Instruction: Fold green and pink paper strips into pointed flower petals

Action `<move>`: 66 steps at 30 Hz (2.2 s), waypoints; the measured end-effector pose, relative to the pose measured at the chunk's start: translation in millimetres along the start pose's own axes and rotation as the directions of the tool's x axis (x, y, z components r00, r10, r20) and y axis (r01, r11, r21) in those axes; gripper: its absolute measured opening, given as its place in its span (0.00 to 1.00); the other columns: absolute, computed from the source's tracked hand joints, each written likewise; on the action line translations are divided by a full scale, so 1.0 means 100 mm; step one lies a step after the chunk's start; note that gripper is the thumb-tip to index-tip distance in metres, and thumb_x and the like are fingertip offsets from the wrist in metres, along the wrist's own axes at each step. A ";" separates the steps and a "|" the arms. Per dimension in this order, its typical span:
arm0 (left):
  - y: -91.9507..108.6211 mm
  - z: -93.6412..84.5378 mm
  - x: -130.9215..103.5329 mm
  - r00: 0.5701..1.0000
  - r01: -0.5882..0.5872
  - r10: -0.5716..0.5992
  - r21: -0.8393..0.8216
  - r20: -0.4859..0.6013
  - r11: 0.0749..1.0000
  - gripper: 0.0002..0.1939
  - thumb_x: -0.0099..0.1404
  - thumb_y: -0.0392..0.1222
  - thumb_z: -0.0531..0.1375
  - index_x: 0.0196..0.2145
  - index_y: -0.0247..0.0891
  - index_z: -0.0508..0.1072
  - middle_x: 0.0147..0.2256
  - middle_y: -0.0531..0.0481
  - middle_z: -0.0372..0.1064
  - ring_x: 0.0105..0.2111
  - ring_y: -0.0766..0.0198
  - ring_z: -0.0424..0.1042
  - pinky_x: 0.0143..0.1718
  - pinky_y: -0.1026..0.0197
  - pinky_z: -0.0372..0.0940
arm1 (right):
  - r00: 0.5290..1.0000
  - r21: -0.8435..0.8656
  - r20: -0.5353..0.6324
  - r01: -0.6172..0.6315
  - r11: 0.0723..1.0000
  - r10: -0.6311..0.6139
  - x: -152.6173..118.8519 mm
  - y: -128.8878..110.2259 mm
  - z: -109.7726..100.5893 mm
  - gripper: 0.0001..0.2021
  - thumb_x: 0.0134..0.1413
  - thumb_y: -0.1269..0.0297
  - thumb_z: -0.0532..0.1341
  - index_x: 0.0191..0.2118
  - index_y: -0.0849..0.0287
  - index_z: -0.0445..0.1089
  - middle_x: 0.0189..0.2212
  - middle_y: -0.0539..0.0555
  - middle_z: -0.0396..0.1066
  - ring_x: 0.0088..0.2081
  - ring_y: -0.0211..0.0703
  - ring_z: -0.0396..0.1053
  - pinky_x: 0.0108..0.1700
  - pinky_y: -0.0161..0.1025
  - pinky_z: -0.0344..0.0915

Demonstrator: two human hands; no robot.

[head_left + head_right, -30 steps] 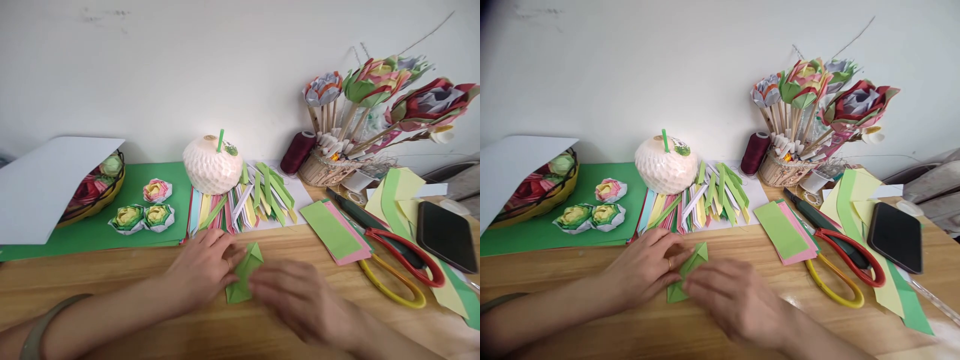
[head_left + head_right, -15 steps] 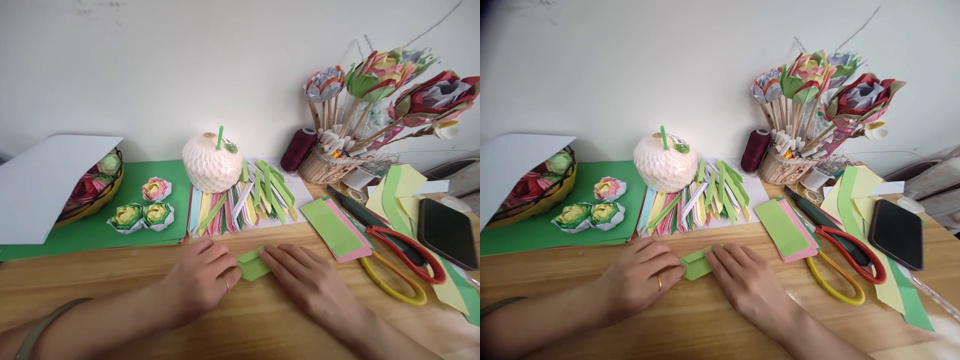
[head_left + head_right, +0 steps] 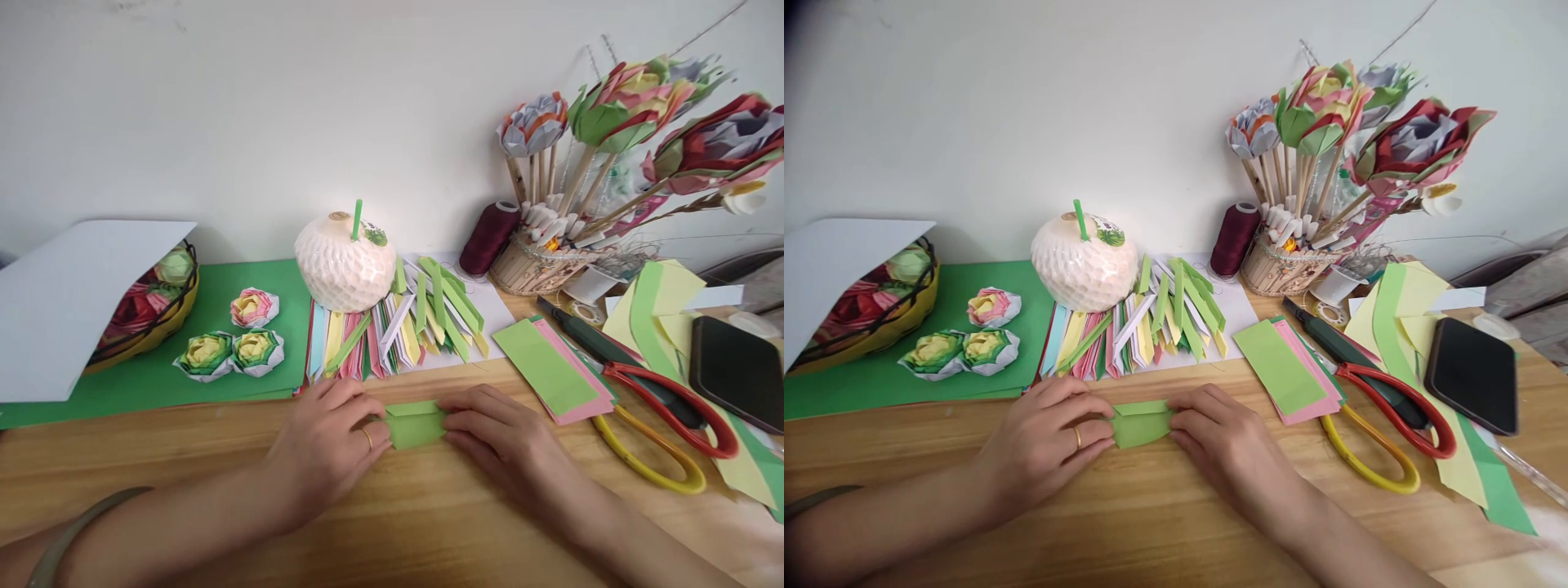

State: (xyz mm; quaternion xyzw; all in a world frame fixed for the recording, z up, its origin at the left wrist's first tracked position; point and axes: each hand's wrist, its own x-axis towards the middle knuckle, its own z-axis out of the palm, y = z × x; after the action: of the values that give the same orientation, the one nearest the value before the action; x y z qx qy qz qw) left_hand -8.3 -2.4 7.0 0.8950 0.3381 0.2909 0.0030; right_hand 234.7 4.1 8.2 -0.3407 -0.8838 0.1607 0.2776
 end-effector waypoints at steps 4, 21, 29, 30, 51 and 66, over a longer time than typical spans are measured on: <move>0.00 0.02 0.00 0.997 0.064 -0.061 -0.063 0.039 0.996 0.07 0.65 0.39 0.58 0.29 0.37 0.73 0.31 0.51 0.72 0.34 0.58 0.64 0.36 0.55 0.59 | 0.999 0.036 -0.004 -0.041 0.999 0.041 0.01 0.01 0.01 0.07 0.60 0.73 0.56 0.37 0.60 0.71 0.38 0.57 0.72 0.39 0.43 0.71 0.39 0.39 0.70; 0.04 0.08 0.05 0.963 0.266 -0.252 -0.191 0.093 0.945 0.08 0.63 0.33 0.56 0.26 0.36 0.70 0.29 0.51 0.70 0.32 0.61 0.63 0.36 0.56 0.60 | 0.981 0.118 0.053 -0.193 0.974 0.188 0.05 0.00 0.01 0.07 0.59 0.73 0.56 0.31 0.58 0.69 0.38 0.55 0.70 0.40 0.42 0.71 0.40 0.37 0.68; 0.07 0.08 0.07 0.925 0.362 -0.328 -0.178 0.194 0.915 0.08 0.65 0.36 0.56 0.27 0.37 0.68 0.30 0.51 0.68 0.35 0.58 0.62 0.37 0.55 0.58 | 0.978 0.064 0.048 -0.208 0.976 0.205 0.07 -0.06 0.04 0.07 0.59 0.74 0.55 0.31 0.58 0.65 0.35 0.54 0.68 0.37 0.41 0.68 0.37 0.37 0.66; 0.08 0.09 0.07 0.921 0.367 -0.331 -0.176 0.203 0.913 0.08 0.65 0.36 0.55 0.27 0.37 0.68 0.30 0.51 0.68 0.35 0.58 0.62 0.37 0.55 0.57 | 0.977 0.052 0.045 -0.213 0.976 0.210 0.07 -0.06 0.04 0.07 0.59 0.74 0.55 0.30 0.58 0.64 0.35 0.54 0.67 0.36 0.41 0.68 0.37 0.37 0.66; 0.07 0.15 0.11 0.958 0.232 -0.245 0.098 0.151 0.968 0.08 0.61 0.33 0.55 0.24 0.36 0.67 0.26 0.50 0.66 0.32 0.57 0.60 0.32 0.54 0.56 | 0.971 0.030 0.026 -0.238 0.971 0.237 0.11 -0.04 0.10 0.08 0.56 0.75 0.54 0.28 0.57 0.61 0.34 0.54 0.65 0.34 0.41 0.67 0.35 0.37 0.66; 0.03 0.12 0.09 0.994 0.028 -0.038 0.094 0.105 0.995 0.09 0.68 0.33 0.52 0.41 0.36 0.71 0.44 0.47 0.72 0.45 0.54 0.66 0.43 0.50 0.62 | 0.994 -0.052 0.054 -0.090 0.995 0.092 0.09 -0.03 0.02 0.10 0.60 0.74 0.51 0.42 0.57 0.67 0.42 0.58 0.67 0.40 0.43 0.69 0.40 0.39 0.69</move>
State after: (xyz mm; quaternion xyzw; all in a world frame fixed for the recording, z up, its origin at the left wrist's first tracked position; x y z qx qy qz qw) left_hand 5.1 2.9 2.3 0.9027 0.3653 0.2267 -0.0156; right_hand 226.0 8.2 11.3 -0.3827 -0.8785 0.1607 0.2363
